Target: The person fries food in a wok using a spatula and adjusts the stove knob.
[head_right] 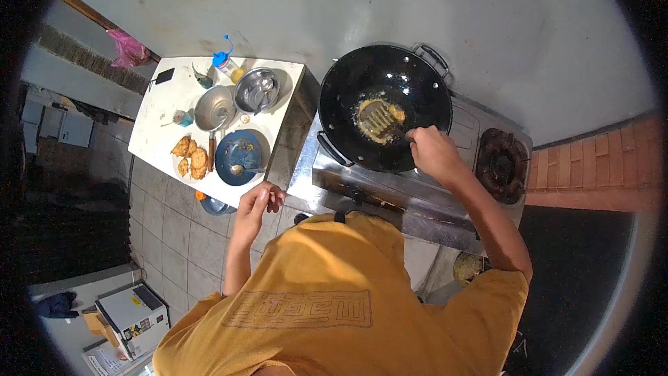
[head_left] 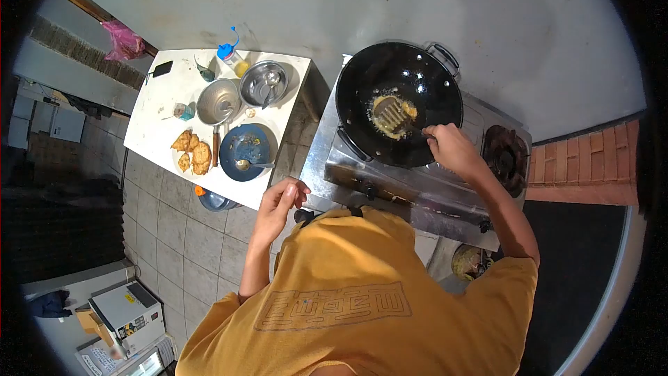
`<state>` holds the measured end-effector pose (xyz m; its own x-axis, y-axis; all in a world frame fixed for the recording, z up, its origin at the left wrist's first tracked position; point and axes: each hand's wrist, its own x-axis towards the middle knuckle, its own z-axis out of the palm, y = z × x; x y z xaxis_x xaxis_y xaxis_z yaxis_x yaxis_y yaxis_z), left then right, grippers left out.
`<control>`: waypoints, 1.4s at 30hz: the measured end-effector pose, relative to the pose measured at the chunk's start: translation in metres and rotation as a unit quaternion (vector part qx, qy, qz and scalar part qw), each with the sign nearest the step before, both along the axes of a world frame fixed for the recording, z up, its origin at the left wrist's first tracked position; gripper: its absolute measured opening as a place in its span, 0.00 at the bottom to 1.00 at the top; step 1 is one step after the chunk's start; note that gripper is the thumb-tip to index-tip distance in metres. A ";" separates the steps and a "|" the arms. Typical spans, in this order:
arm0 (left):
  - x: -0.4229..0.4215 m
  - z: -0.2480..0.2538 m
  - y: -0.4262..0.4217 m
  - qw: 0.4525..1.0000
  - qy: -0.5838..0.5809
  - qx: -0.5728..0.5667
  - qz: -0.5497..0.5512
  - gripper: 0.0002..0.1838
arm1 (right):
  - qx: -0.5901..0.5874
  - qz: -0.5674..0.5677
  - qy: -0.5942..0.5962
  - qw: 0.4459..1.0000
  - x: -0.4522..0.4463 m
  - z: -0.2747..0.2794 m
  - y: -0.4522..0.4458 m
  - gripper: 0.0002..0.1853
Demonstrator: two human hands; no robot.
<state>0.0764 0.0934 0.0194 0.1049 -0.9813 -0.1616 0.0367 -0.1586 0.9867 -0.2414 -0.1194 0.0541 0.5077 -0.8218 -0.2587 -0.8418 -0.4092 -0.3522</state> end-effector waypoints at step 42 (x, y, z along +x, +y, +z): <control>-0.008 0.006 0.010 0.999 -0.036 -0.010 0.032 0.25 | 0.002 0.034 0.092 0.995 0.009 -0.006 -0.016 0.13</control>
<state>0.0679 0.1038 0.0252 0.1779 -0.9751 -0.1326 -0.0256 -0.1393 0.9899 -0.2324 -0.1352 0.0483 0.5060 -0.7858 -0.3557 -0.8625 -0.4663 -0.1967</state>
